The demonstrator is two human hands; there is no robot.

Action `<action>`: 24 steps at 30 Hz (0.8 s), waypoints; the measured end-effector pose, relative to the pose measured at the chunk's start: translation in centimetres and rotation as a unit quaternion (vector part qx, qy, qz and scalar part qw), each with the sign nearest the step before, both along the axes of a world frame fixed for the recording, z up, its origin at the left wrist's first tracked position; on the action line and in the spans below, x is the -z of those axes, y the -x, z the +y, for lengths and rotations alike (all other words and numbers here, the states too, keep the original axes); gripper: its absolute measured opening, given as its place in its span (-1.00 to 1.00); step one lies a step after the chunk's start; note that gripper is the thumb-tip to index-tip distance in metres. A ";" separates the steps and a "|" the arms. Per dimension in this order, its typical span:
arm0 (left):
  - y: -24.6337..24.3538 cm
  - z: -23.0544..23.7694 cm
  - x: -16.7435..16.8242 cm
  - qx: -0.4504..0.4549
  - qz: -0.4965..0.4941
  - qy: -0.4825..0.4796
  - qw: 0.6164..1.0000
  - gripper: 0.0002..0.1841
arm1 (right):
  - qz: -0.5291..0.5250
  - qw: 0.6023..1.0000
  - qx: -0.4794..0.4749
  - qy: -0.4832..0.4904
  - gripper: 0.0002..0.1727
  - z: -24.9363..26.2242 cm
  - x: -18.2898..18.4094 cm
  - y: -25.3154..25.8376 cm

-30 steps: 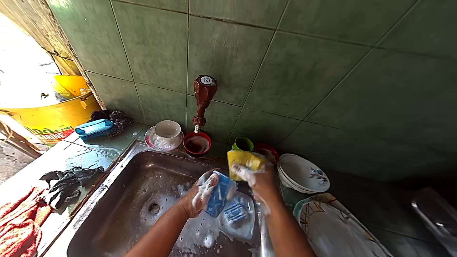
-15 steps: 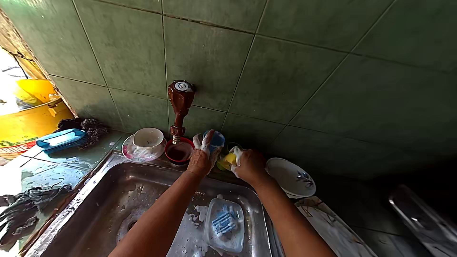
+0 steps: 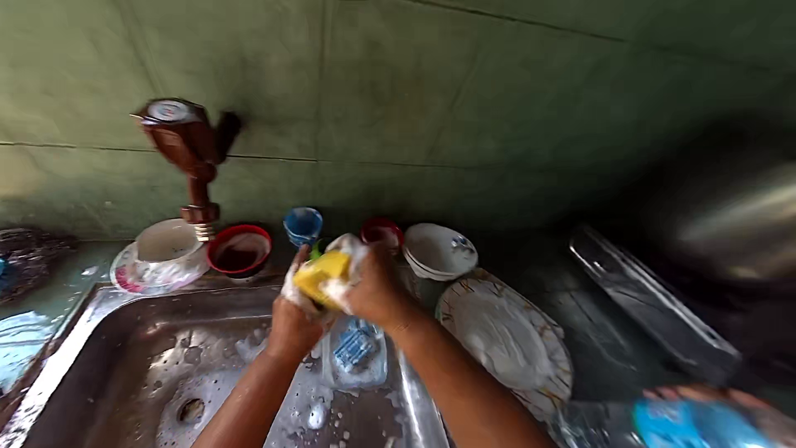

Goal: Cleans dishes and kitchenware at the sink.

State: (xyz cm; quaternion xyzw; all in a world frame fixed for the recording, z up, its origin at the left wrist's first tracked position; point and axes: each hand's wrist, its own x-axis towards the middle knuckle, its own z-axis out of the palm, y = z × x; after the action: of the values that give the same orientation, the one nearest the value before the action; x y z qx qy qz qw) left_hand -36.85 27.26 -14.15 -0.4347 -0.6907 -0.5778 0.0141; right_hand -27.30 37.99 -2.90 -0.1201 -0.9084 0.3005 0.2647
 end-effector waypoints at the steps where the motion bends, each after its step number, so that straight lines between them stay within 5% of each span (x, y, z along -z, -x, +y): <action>1: -0.9 -1.0 0.5 -0.004 -0.062 -0.004 0.998 -0.10 | -0.034 0.999 -0.009 0.034 -0.62 -0.7 0.0 -0.2; 7: -3.8 -7.0 0.8 0.047 -0.290 0.089 0.952 -0.04 | -0.160 0.956 -0.035 0.243 -0.62 -0.5 3.2 0.9; 12: -4.2 -10.5 2.7 0.162 -0.577 -0.014 0.800 0.07 | -0.042 0.972 -0.061 0.224 -0.63 -0.5 1.4 0.5; 15: -5.7 -11.1 2.0 -0.003 -0.653 -0.067 0.754 -0.51 | -0.058 0.992 -0.004 0.115 -0.57 0.6 1.7 1.2; 16: -5.7 -11.1 1.9 -0.086 -0.667 -0.095 0.734 -0.56 | -0.074 0.993 0.006 0.097 -0.58 0.5 2.2 1.6; 20: -3.6 -11.6 4.0 -0.291 -0.610 -0.150 0.721 -0.48 | -0.197 0.980 -0.028 0.022 -0.59 -3.2 7.0 2.2; 24: -2.8 -11.5 4.7 -0.304 -0.589 -0.122 0.739 -0.48 | -0.071 0.977 -0.064 -0.189 -0.83 -5.9 17.2 2.1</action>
State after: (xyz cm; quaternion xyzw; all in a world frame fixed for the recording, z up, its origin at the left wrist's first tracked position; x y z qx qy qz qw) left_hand -34.01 15.80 -18.82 0.2310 -0.5804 -0.7626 -0.1681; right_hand -29.43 32.12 -20.06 -0.0307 -0.9711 0.1307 0.1972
